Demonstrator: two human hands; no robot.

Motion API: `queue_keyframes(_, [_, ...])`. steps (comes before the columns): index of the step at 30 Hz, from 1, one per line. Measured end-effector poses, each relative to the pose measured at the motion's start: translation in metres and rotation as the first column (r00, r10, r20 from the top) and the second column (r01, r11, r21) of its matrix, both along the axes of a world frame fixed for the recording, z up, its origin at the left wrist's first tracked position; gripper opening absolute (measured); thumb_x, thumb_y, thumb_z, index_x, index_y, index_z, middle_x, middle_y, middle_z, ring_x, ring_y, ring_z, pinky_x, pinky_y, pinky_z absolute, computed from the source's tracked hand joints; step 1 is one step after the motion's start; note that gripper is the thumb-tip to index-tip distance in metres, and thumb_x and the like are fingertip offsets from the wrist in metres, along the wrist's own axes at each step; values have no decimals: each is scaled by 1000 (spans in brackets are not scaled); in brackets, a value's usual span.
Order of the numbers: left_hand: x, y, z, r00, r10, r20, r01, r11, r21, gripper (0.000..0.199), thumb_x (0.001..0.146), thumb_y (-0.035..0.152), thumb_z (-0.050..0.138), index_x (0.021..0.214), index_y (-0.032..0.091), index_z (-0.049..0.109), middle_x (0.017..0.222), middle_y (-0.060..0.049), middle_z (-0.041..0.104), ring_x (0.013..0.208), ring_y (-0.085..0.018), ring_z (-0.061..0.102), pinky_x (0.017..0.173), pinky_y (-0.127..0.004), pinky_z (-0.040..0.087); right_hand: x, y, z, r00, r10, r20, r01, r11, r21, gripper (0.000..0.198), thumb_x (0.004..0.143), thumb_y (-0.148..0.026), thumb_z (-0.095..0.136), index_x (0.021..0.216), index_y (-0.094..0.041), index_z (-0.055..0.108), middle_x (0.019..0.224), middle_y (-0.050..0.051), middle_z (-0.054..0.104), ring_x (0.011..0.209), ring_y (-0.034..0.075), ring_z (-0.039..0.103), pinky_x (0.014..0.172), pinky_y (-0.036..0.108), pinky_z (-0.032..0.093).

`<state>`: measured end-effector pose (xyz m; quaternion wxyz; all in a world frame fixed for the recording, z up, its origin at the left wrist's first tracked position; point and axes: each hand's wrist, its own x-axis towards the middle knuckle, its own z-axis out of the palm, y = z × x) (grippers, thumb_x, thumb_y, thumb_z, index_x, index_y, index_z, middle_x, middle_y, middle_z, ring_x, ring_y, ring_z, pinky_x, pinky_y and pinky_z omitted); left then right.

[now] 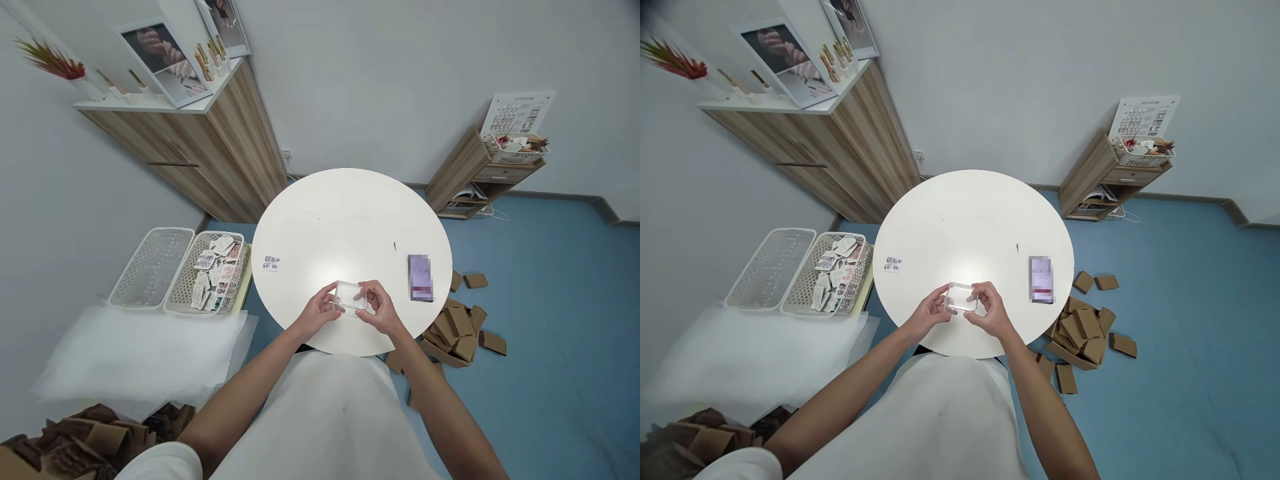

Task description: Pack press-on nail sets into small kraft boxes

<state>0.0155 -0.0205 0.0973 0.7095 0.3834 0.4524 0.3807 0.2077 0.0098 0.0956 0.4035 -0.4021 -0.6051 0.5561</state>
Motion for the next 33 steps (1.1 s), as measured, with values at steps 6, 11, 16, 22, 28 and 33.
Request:
queue_keyframes(6, [6,-19,-28,982,120,-147,-134,986,-94,51,64,27,66,111,21,48,83,0,55,67,-9,55,68,-28,46,2,-2,-10,993,44,108,-28,989,-143,31,72,-46,54,89,-22,48,94,3,51,82,17,56,73,32,43])
queue_keyframes(11, [12,-32,-46,972,150,-182,-167,983,-78,45,63,25,67,105,18,52,81,-1,55,66,-8,54,68,-26,45,-5,6,-26,985,-25,169,83,937,-340,37,79,-54,35,77,-20,49,79,-1,50,55,10,55,60,27,41])
queue_keyframes(16, [13,-29,-56,953,202,-225,-231,967,-107,43,64,28,66,104,18,53,84,-2,55,66,-8,55,65,-26,46,-11,9,-45,983,-2,185,98,855,-510,46,78,-58,33,95,-20,52,84,1,53,55,9,52,59,26,42])
queue_keyframes(22, [16,-21,-76,925,245,-291,-300,940,-162,46,61,26,68,104,18,54,85,-3,57,69,-10,56,66,-27,47,-2,-16,-70,954,-16,299,176,838,-517,56,78,-52,37,124,-21,39,106,6,52,84,15,54,77,29,42])
queue_keyframes(28, [23,-20,-97,917,182,-355,-264,944,-199,46,66,24,64,109,16,49,87,-6,60,72,-11,58,68,-28,48,4,-37,-84,945,21,326,169,822,-544,59,76,-52,41,127,-22,37,111,6,48,86,16,52,81,31,41])
queue_keyframes(33, [26,-9,-107,819,131,-558,-202,977,-67,39,70,24,60,107,17,52,92,-7,60,78,-13,57,76,-30,45,0,-30,-88,916,91,391,160,810,-564,62,76,-52,41,130,-25,30,111,5,45,85,15,50,85,30,39])
